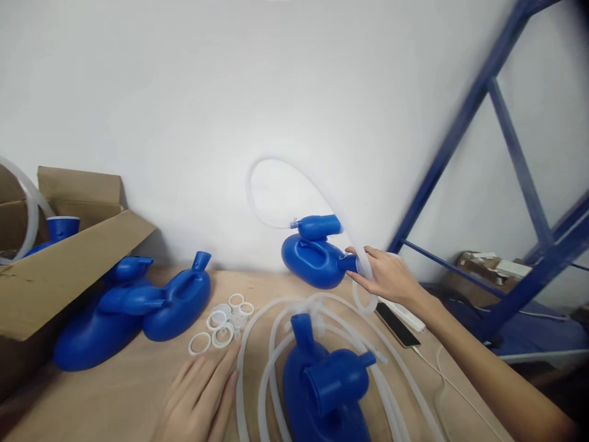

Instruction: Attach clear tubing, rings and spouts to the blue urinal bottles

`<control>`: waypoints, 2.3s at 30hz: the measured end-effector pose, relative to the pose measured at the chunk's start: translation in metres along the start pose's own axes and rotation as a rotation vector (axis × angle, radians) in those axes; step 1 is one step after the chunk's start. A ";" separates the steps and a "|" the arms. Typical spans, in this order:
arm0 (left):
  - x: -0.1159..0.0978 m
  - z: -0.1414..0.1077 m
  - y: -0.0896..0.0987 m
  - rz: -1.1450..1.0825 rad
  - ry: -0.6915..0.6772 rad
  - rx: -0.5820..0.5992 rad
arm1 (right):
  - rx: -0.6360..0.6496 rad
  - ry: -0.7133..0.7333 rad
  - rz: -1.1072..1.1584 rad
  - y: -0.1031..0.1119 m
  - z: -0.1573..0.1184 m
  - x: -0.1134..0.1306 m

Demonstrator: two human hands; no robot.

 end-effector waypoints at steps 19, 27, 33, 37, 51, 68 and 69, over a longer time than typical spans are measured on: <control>-0.021 0.209 0.019 0.513 -0.462 0.257 | -0.121 0.252 -0.006 0.058 -0.070 0.063; -0.037 0.192 0.004 0.497 -0.624 0.382 | -0.053 0.217 0.084 0.057 -0.077 0.063; -0.016 0.181 0.004 0.543 -0.653 0.395 | 0.014 0.135 0.167 0.056 -0.076 0.045; -0.009 0.183 0.010 0.588 -0.539 0.330 | 0.022 0.172 0.153 0.054 -0.075 0.048; -0.022 0.205 0.003 0.101 0.153 0.222 | -0.176 0.251 0.108 0.052 -0.057 0.087; 0.049 0.199 -0.010 0.381 0.289 0.086 | -0.018 0.304 0.203 -0.049 0.060 0.089; 0.051 0.194 -0.010 0.452 0.286 0.114 | -0.018 0.291 0.210 -0.057 0.065 0.085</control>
Point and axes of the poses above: each hand's wrist, its own z-axis towards the middle knuckle, its own y-axis out of the back of the hand, x = y × z, the point moved 8 cm from there along z, towards the middle knuckle, and after that the axes turned 10 degrees about z, right-handed, at the moved point
